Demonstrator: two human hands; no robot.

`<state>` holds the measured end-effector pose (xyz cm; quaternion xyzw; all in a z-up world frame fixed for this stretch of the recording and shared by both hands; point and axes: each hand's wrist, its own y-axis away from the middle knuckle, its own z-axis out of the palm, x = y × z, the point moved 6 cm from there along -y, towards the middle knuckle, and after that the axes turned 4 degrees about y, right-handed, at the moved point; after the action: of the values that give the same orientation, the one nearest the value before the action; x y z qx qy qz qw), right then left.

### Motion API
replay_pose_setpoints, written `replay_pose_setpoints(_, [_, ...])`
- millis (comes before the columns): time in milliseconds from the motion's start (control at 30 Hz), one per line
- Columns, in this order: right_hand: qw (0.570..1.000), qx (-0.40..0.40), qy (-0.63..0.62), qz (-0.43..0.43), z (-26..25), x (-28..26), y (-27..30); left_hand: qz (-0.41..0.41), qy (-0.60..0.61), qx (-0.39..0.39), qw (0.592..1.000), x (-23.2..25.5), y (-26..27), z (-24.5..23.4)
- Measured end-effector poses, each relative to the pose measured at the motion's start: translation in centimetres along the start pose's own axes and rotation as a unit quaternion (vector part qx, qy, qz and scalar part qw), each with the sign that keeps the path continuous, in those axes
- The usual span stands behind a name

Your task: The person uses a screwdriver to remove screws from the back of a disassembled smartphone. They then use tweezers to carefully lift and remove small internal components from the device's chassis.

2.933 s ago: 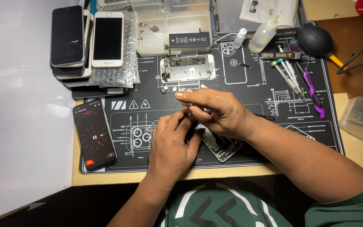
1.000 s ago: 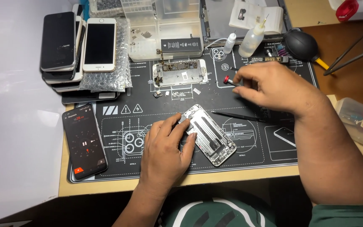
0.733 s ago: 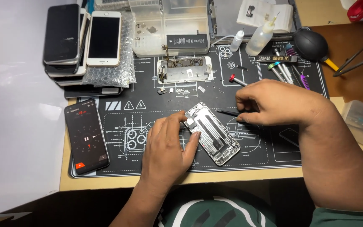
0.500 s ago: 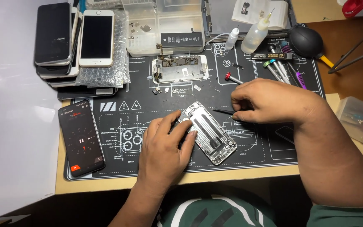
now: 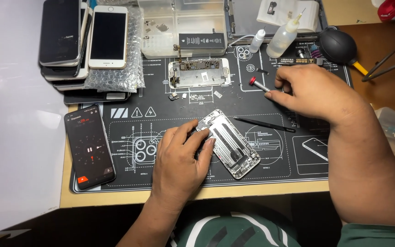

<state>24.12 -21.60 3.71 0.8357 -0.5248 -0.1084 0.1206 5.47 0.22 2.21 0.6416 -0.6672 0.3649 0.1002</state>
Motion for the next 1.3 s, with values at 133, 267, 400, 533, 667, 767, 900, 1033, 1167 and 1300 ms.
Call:
replay_pose_setpoints(133, [1.000,-0.003,-0.006,-0.010,0.0,-0.3,-0.2,0.010,0.001,0.004,1.000,0.3,0.0,-0.2])
replay_pose_setpoints(267, [0.998,0.042,-0.021,-0.050,0.3,0.2,-0.6,0.016,-0.005,0.006,1.000,0.3,0.0,-0.3])
replay_pose_setpoints(400, [0.967,0.177,-0.144,-0.110,-0.4,-0.2,0.2,0.021,-0.012,0.012,1.000,0.2,0.3,-0.1])
replay_pose_setpoints(533, [0.821,0.151,-0.507,-0.216,-0.3,-5.2,1.3,0.026,-0.009,0.022,0.999,0.3,0.3,-0.3])
replay_pose_setpoints(667, [0.754,0.110,-0.606,-0.231,0.2,-9.0,1.2,0.028,-0.010,0.025,0.999,0.3,-0.1,-0.4])
replay_pose_setpoints(767, [0.795,0.123,-0.553,-0.219,-0.4,-12.0,1.5,0.025,-0.009,0.028,0.999,0.2,-0.1,-0.4])
replay_pose_setpoints(900, [0.847,0.232,-0.371,-0.300,-0.6,-13.9,2.1,0.025,-0.013,0.023,0.999,0.2,-0.1,-0.4])
replay_pose_setpoints(1033, [0.824,0.229,-0.400,-0.328,0.0,-14.4,1.6,0.042,-0.017,0.054,0.998,0.0,-0.1,-0.2])
replay_pose_setpoints(1167, [0.826,0.229,-0.406,-0.317,-0.1,-14.2,1.6,0.043,-0.010,0.054,0.998,0.0,-0.2,-0.3])
replay_pose_setpoints(1300, [0.832,0.219,-0.403,-0.313,0.0,-14.2,1.4,0.043,-0.005,0.054,0.998,0.1,-0.2,-0.5])
